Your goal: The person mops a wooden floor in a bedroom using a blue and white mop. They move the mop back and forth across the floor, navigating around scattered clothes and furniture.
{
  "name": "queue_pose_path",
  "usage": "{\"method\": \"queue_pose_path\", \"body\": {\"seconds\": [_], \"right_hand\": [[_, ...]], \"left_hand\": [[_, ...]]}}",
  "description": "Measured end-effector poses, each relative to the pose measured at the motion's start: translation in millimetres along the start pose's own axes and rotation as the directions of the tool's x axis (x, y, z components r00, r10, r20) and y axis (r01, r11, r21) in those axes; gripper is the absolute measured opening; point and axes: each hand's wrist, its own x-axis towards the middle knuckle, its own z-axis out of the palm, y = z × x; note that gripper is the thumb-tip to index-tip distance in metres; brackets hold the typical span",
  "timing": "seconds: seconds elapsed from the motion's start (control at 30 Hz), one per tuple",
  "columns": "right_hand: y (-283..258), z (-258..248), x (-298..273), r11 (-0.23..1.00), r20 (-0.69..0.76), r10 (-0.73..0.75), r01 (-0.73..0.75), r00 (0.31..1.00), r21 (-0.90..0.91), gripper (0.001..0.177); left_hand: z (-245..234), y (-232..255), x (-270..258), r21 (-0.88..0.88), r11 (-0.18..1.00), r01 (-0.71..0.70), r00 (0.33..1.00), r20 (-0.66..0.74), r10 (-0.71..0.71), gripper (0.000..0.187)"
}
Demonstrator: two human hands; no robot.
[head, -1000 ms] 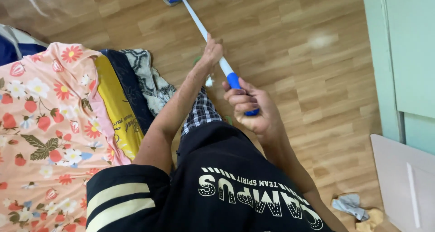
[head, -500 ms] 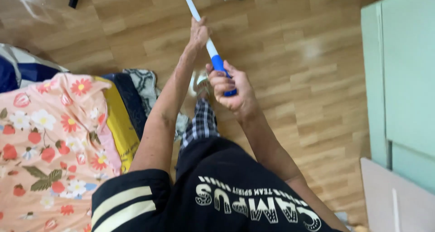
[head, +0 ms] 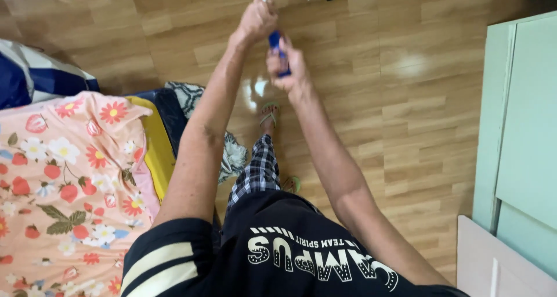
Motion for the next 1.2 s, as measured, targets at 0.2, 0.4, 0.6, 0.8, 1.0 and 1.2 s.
{"method": "queue_pose_path", "body": {"seconds": [0.2,0.4,0.6,0.8,1.0,1.2], "right_hand": [[67.9,-6.4,-149.1,0.919,0.049,0.292,-0.295,0.955,0.261,0.03],[125.9,-10.4,-324.6,0.798,0.09,0.357,-0.353,0.93,0.489,0.028],[163.9,31.6,-480.0,0.846,0.018,0.315,-0.289,0.949,0.448,0.027],[182.7,69.9,-530.8,0.784,-0.012,0.373,-0.309,0.928,0.539,0.02],[149.5,79.0,-478.8,0.804,0.044,0.299,-0.276,0.953,0.527,0.03],[107.1,73.5,-364.6,0.843,-0.006,0.303,-0.265,0.953,0.469,0.032]], "left_hand": [[-84.3,68.2,-13.9,-0.422,0.512,0.749,0.468,0.883,0.044,0.042],[-221.6,113.8,-20.6,-0.254,0.448,0.857,0.158,0.957,0.242,0.058],[-355.2,166.0,-43.9,-0.211,-0.028,0.977,0.203,0.963,-0.178,0.085],[-465.3,134.8,11.7,0.279,-0.917,0.285,-0.205,0.952,0.226,0.106],[-371.3,148.9,-3.8,0.214,-0.955,0.208,-0.092,0.976,0.198,0.104],[-269.9,98.3,29.5,0.308,-0.825,0.474,-0.338,0.929,0.152,0.096]]}}
